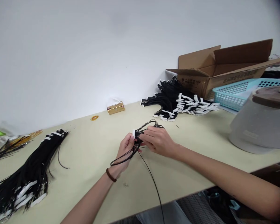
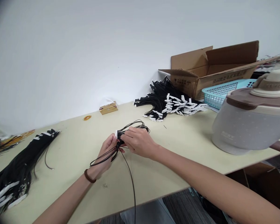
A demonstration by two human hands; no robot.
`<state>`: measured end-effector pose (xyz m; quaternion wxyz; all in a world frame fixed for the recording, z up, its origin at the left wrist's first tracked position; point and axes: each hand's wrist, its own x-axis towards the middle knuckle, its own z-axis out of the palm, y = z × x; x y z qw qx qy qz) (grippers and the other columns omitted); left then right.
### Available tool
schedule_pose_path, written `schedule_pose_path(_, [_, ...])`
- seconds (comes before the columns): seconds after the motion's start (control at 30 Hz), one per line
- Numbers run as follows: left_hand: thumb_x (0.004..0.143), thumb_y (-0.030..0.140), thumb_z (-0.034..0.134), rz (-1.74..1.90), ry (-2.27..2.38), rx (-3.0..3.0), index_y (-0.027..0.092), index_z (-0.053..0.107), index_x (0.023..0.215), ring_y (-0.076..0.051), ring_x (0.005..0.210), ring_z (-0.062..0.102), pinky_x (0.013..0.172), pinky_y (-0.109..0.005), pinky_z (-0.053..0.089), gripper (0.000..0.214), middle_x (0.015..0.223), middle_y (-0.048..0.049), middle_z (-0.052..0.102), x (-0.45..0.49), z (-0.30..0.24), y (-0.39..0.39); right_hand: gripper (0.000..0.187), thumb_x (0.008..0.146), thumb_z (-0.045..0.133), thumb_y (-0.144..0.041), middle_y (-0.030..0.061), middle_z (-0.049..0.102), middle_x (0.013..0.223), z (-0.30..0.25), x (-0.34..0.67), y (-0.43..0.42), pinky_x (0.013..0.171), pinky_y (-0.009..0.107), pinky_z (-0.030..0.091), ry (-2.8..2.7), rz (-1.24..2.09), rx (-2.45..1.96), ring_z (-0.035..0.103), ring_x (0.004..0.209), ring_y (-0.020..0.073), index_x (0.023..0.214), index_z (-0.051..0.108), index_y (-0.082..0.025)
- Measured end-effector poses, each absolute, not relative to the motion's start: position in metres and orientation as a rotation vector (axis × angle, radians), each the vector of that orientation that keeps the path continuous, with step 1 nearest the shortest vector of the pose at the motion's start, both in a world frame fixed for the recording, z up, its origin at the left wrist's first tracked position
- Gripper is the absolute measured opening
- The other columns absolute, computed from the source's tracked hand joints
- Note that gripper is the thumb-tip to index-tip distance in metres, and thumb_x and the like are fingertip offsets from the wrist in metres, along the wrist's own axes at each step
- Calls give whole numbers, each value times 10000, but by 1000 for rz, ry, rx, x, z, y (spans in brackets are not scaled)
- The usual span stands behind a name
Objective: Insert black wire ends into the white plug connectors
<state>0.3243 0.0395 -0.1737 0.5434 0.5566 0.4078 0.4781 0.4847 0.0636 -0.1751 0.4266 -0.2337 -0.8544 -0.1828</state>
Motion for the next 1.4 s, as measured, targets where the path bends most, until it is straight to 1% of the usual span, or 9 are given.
schedule_pose_path(0.17, [764, 475, 510, 1189, 956, 1254, 167, 483, 727, -105, 667, 528, 557, -208, 443, 312, 742, -6, 539, 326, -174, 38, 227, 894, 392, -149, 12, 466, 620, -177, 482, 67, 574, 234, 284, -2103, -414, -606, 363, 640, 130, 716, 531, -156])
schedule_pose_path(0.3, [765, 443, 530, 1257, 895, 1137, 180, 525, 831, -138, 742, 602, 638, -255, 468, 271, 944, -45, 631, 322, -177, 44, 143, 881, 429, -138, 57, 532, 810, -177, 481, 68, 716, 265, 377, -2039, -405, -590, 431, 794, 153, 907, 568, -152])
schedule_pose_path(0.37, [765, 423, 538, 1313, 894, 1042, 179, 544, 865, -144, 732, 616, 674, -279, 472, 264, 1010, -62, 644, 317, -178, 48, 192, 848, 468, -102, 77, 546, 961, -177, 482, 68, 813, 316, 385, -2011, -428, -557, 436, 945, 186, 993, 571, -174])
schedule_pose_path(0.5, [767, 322, 553, 1394, 921, 833, 177, 549, 816, -137, 713, 629, 751, -300, 466, 152, 1032, -55, 661, 310, -175, 55, 298, 804, 457, -12, 38, 557, 1105, -179, 482, 69, 895, 372, 363, -2141, -446, -387, 403, 1095, 205, 963, 598, -222])
schedule_pose_path(0.7, [787, 227, 512, 1406, 1004, 712, 176, 565, 841, -129, 749, 639, 814, -292, 461, 91, 1048, -47, 665, 312, -170, 54, 207, 847, 452, -48, 27, 589, 1127, -185, 478, 74, 909, 335, 385, -2343, -403, -274, 452, 1120, 156, 872, 613, -175])
schedule_pose_path(1.0, [784, 281, 524, 1360, 995, 712, 165, 601, 924, -185, 862, 647, 877, -325, 460, 198, 951, -83, 692, 309, -172, 56, 229, 902, 396, -96, 64, 634, 1043, -195, 473, 77, 920, 315, 434, -2321, -295, -159, 498, 1113, 147, 888, 621, -139])
schedule_pose_path(1.2, [768, 194, 536, 1456, 983, 669, 171, 538, 789, -148, 791, 650, 901, -325, 445, 31, 997, -58, 680, 310, -172, 57, 237, 912, 391, -141, 64, 641, 1044, -190, 474, 74, 881, 287, 480, -2100, 200, -286, 572, 1012, 139, 1020, 601, -163])
schedule_pose_path(1.3, [778, 230, 525, 1442, 971, 659, 187, 526, 816, -161, 823, 653, 903, -336, 443, 58, 1052, -49, 659, 310, -174, 57, 194, 902, 450, -257, 54, 666, 912, -181, 476, 71, 769, 280, 522, -1856, 513, -511, 625, 825, 139, 925, 625, -175])
schedule_pose_path(1.4, [771, 254, 538, 1421, 969, 677, 198, 513, 837, -176, 841, 654, 876, -334, 456, 90, 1098, -49, 637, 309, -175, 57, 275, 880, 466, -402, 50, 637, 815, -171, 482, 75, 728, 312, 538, -1495, 876, -607, 629, 766, 149, 811, 578, -160])
